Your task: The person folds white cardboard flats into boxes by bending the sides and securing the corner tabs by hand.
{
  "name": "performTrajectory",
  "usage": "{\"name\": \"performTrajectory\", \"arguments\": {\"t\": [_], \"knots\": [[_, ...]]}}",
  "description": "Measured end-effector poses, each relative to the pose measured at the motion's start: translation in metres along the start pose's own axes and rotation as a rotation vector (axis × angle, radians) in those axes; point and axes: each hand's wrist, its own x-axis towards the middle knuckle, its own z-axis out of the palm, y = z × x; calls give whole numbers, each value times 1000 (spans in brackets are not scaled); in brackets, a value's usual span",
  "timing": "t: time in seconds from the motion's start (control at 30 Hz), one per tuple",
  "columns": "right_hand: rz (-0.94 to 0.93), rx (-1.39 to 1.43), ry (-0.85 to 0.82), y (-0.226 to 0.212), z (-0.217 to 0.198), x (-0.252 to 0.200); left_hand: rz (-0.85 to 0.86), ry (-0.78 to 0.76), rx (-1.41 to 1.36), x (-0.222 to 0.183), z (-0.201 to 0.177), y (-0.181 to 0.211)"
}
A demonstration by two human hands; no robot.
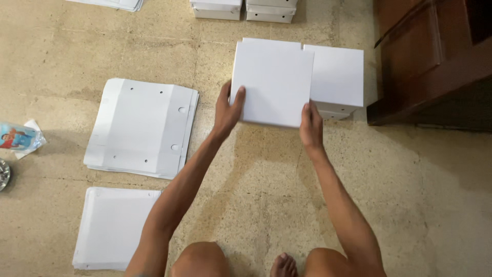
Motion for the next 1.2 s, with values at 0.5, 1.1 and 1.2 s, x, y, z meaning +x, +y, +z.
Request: {"name": "performTrajectory", "arguments": {"t": [0.5,1.1,1.2], "knots": [[44,-111,72,96,14,134,-110,60,62,131,38,-69],[252,-328,-99,186,19,-188,-302,87,1068,-27,-165,-209],[291,-271,-132,179,32,-234,-348,12,1052,-34,-178,-216]]}}
